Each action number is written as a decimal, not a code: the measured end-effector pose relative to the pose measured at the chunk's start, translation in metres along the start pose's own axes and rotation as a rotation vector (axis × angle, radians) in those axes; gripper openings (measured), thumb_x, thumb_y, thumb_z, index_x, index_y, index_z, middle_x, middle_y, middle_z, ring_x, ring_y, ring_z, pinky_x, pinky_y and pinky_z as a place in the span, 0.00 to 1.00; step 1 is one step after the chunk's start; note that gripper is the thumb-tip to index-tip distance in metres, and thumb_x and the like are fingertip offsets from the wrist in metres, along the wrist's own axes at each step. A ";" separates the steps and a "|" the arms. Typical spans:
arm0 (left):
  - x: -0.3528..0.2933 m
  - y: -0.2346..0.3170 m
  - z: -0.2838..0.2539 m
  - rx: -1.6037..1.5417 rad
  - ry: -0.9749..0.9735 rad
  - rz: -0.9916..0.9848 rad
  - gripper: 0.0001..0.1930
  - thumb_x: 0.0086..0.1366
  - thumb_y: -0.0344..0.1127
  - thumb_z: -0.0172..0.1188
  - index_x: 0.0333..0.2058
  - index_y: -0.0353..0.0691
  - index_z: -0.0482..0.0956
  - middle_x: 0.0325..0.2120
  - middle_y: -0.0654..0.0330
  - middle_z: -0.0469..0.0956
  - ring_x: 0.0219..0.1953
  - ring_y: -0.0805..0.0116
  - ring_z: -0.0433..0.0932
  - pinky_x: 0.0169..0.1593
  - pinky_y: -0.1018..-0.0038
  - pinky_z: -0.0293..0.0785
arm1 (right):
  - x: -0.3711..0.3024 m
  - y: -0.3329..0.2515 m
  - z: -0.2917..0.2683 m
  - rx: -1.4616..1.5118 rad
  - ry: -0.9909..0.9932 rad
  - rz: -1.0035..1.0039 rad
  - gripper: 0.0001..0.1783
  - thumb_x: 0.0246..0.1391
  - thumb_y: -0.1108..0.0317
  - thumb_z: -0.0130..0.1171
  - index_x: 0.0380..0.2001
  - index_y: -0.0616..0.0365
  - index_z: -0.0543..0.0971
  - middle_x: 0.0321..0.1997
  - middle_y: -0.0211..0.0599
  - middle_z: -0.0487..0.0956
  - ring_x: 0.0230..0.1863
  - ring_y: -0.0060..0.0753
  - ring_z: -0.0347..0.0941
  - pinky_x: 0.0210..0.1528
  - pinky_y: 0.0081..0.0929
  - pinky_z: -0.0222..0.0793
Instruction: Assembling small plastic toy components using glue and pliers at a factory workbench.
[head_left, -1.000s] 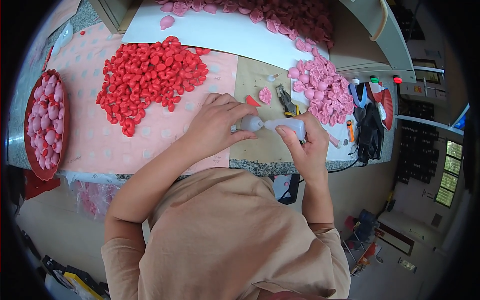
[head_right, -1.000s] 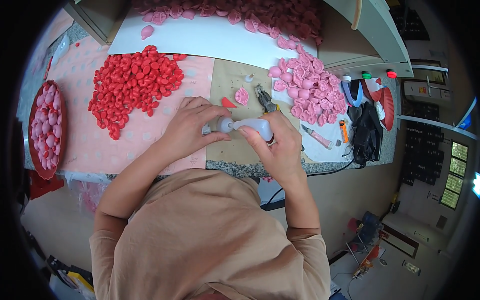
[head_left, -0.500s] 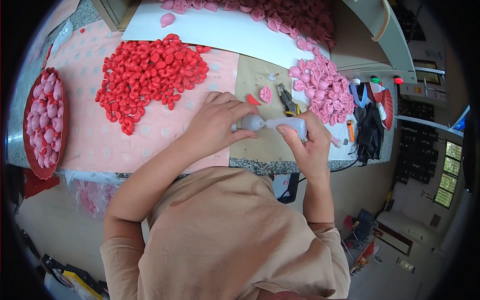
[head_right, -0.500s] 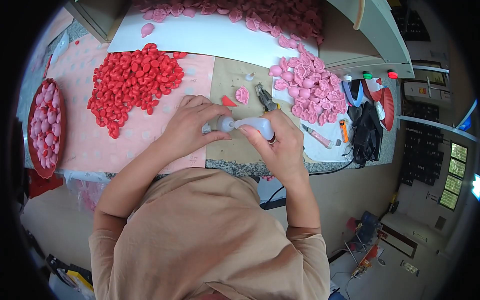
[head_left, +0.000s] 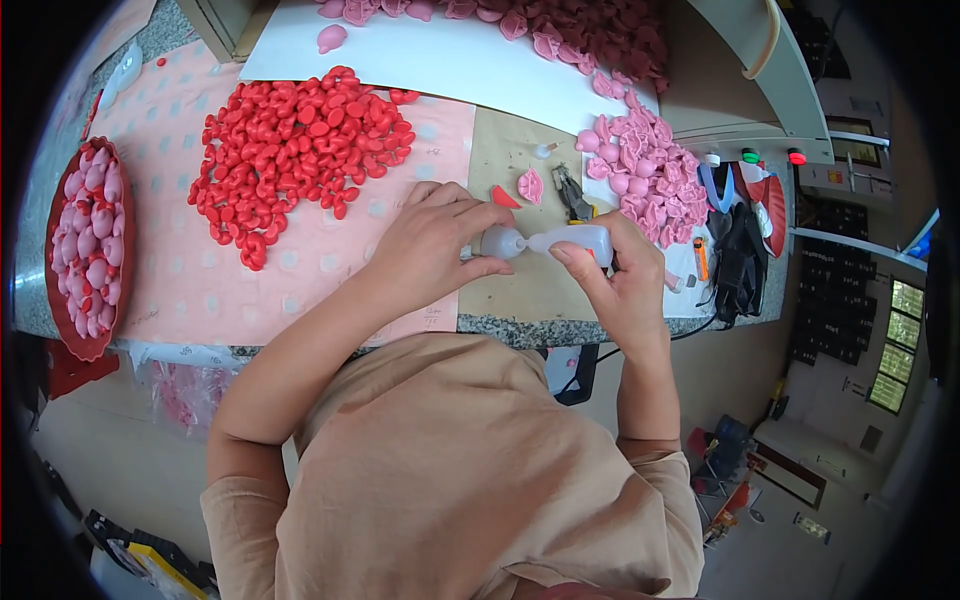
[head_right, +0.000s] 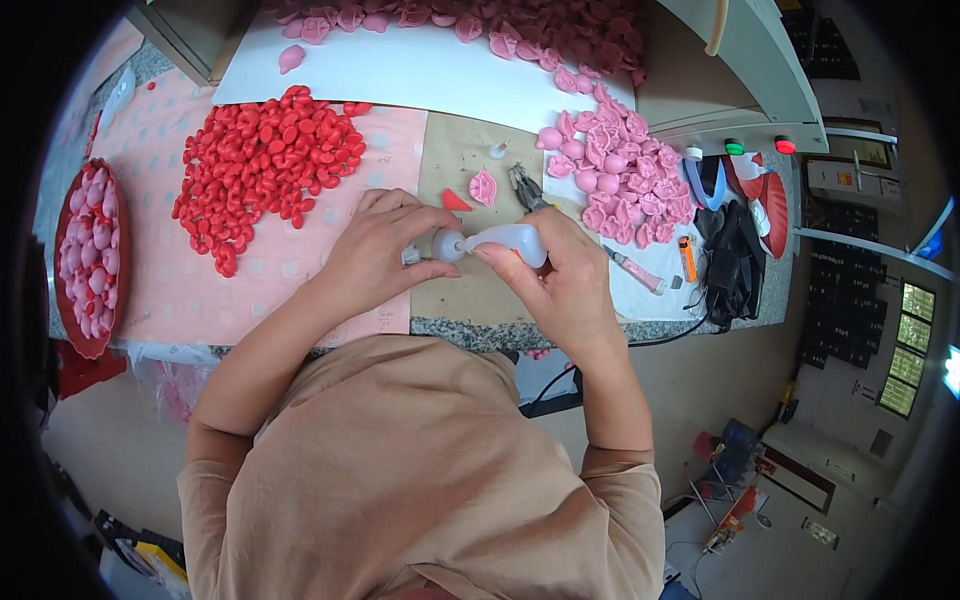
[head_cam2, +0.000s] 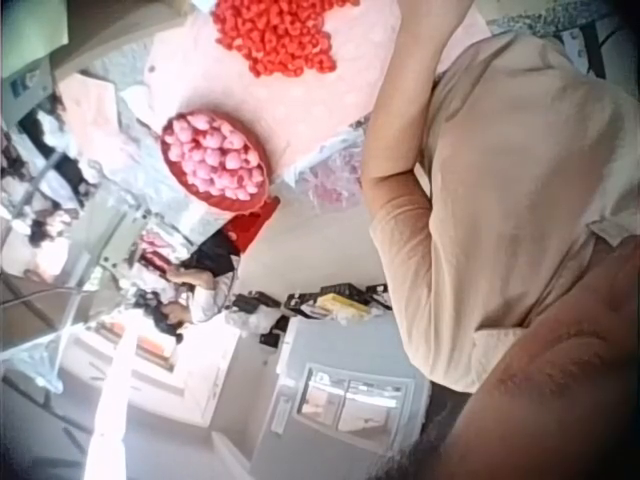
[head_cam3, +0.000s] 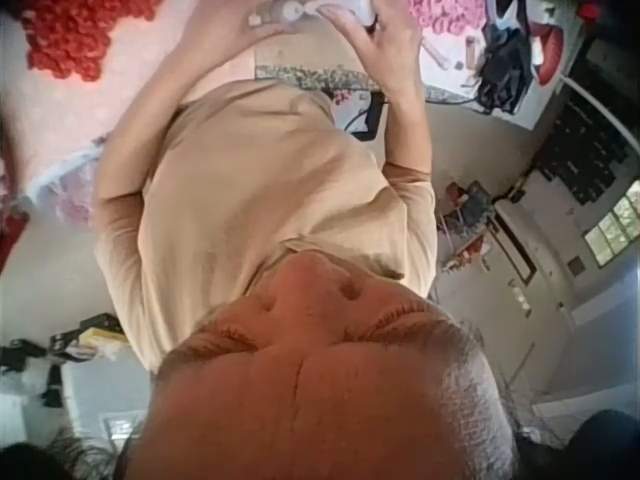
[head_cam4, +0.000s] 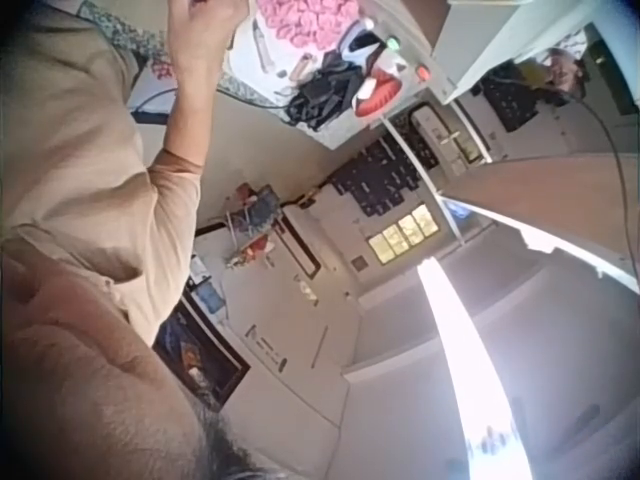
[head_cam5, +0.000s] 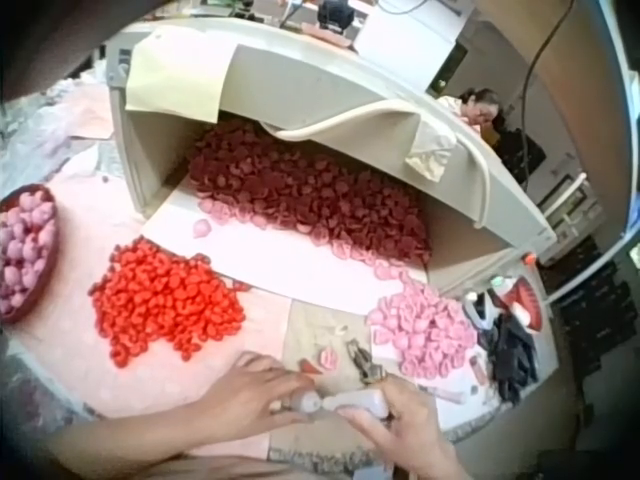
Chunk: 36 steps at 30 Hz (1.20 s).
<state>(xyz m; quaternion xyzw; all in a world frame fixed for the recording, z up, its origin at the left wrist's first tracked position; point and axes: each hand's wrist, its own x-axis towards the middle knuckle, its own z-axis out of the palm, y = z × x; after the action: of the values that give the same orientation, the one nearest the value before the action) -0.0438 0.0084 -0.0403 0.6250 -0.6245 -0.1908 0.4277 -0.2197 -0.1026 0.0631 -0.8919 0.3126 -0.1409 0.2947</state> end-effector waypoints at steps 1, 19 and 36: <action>0.000 0.000 0.000 0.006 0.000 0.001 0.22 0.50 0.49 0.70 0.42 0.48 0.79 0.36 0.62 0.80 0.45 0.64 0.74 0.52 0.66 0.62 | 0.001 -0.001 -0.001 0.001 -0.001 0.000 0.15 0.50 0.63 0.69 0.29 0.63 0.76 0.22 0.33 0.71 0.23 0.23 0.64 0.25 0.23 0.59; 0.001 0.000 0.001 -0.003 0.015 0.011 0.22 0.49 0.48 0.70 0.42 0.48 0.79 0.33 0.62 0.80 0.43 0.64 0.74 0.51 0.67 0.62 | 0.016 -0.001 -0.009 -0.077 -0.097 -0.129 0.16 0.50 0.61 0.70 0.29 0.63 0.78 0.22 0.35 0.72 0.22 0.27 0.67 0.23 0.25 0.61; 0.004 0.003 -0.001 0.005 0.006 0.021 0.22 0.48 0.46 0.71 0.41 0.46 0.79 0.33 0.63 0.80 0.41 0.64 0.73 0.50 0.67 0.63 | 0.023 0.000 -0.013 -0.043 -0.138 -0.212 0.16 0.49 0.61 0.70 0.30 0.62 0.78 0.23 0.36 0.71 0.23 0.29 0.67 0.25 0.27 0.62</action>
<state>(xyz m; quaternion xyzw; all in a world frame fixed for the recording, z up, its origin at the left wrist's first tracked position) -0.0443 0.0054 -0.0362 0.6198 -0.6304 -0.1829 0.4301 -0.2076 -0.1236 0.0750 -0.9336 0.1985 -0.1030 0.2799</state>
